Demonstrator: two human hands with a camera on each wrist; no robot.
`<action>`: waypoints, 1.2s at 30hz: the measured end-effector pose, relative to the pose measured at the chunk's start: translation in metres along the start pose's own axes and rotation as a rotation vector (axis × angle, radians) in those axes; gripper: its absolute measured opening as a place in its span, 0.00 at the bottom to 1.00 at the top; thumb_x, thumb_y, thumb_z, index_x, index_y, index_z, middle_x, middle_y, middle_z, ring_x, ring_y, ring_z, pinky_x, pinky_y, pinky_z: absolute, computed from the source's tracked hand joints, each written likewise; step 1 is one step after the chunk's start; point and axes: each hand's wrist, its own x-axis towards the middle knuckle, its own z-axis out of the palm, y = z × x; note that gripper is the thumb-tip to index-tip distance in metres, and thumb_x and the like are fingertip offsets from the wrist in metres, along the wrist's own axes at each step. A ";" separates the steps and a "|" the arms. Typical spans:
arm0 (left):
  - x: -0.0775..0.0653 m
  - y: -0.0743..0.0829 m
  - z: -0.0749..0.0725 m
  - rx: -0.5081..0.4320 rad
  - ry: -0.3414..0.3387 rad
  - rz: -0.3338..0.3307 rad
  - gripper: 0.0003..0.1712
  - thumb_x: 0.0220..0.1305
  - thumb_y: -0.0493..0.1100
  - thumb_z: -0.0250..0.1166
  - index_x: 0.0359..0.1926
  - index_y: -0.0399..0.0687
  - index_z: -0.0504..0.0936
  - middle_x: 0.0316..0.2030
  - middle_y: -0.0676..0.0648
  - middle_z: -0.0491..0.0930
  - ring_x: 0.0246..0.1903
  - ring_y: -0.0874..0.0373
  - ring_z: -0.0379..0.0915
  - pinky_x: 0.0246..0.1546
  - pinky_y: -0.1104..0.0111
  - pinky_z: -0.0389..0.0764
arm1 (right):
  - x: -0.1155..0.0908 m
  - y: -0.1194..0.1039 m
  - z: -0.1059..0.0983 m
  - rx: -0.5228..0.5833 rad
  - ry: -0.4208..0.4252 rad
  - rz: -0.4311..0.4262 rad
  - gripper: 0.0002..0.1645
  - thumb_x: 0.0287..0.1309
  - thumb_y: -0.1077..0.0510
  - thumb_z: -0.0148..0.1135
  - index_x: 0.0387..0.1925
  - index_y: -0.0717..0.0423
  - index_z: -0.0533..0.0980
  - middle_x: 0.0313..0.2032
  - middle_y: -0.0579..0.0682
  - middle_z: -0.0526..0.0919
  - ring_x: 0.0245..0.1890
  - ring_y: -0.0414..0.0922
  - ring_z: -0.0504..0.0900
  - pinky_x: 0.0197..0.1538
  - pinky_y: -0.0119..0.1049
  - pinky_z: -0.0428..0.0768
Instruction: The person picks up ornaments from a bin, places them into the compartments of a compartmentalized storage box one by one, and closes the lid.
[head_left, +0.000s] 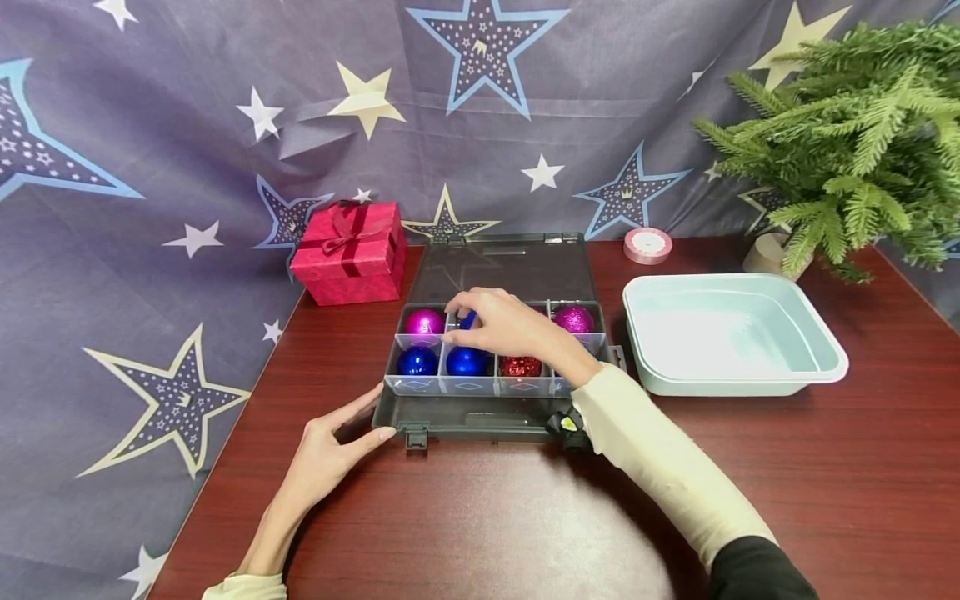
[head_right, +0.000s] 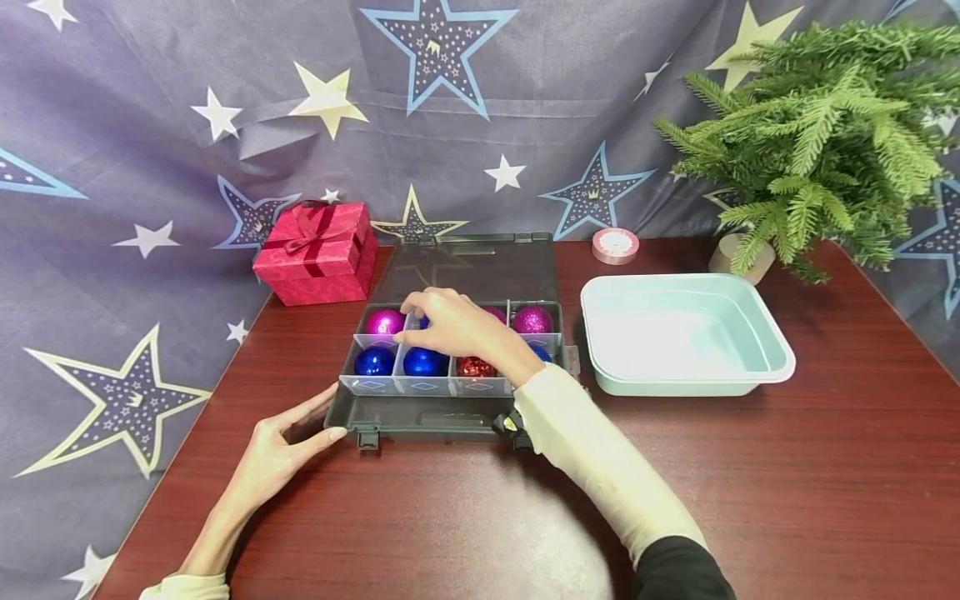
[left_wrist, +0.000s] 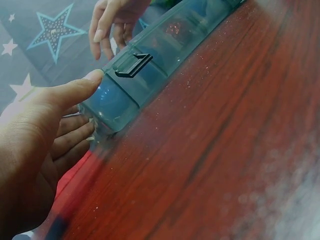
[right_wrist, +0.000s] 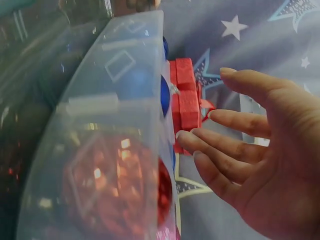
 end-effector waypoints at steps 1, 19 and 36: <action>0.000 0.000 0.000 0.000 0.000 -0.005 0.35 0.61 0.41 0.78 0.69 0.52 0.79 0.56 0.46 0.84 0.58 0.58 0.80 0.56 0.78 0.75 | -0.002 0.002 -0.002 0.005 0.005 0.010 0.29 0.69 0.46 0.68 0.61 0.61 0.79 0.52 0.59 0.83 0.44 0.43 0.86 0.52 0.40 0.83; 0.006 0.004 0.000 0.022 0.021 0.021 0.25 0.69 0.39 0.71 0.66 0.50 0.82 0.58 0.47 0.83 0.58 0.65 0.78 0.56 0.79 0.75 | -0.053 0.057 -0.073 0.075 0.237 0.269 0.29 0.67 0.46 0.68 0.60 0.60 0.79 0.52 0.62 0.85 0.52 0.56 0.84 0.59 0.53 0.78; 0.054 0.012 -0.027 0.131 -0.053 -0.050 0.24 0.78 0.49 0.61 0.67 0.40 0.79 0.56 0.42 0.85 0.57 0.67 0.78 0.57 0.83 0.70 | -0.075 0.094 -0.099 0.164 0.334 0.441 0.34 0.77 0.46 0.55 0.65 0.72 0.71 0.57 0.70 0.78 0.57 0.62 0.77 0.62 0.54 0.75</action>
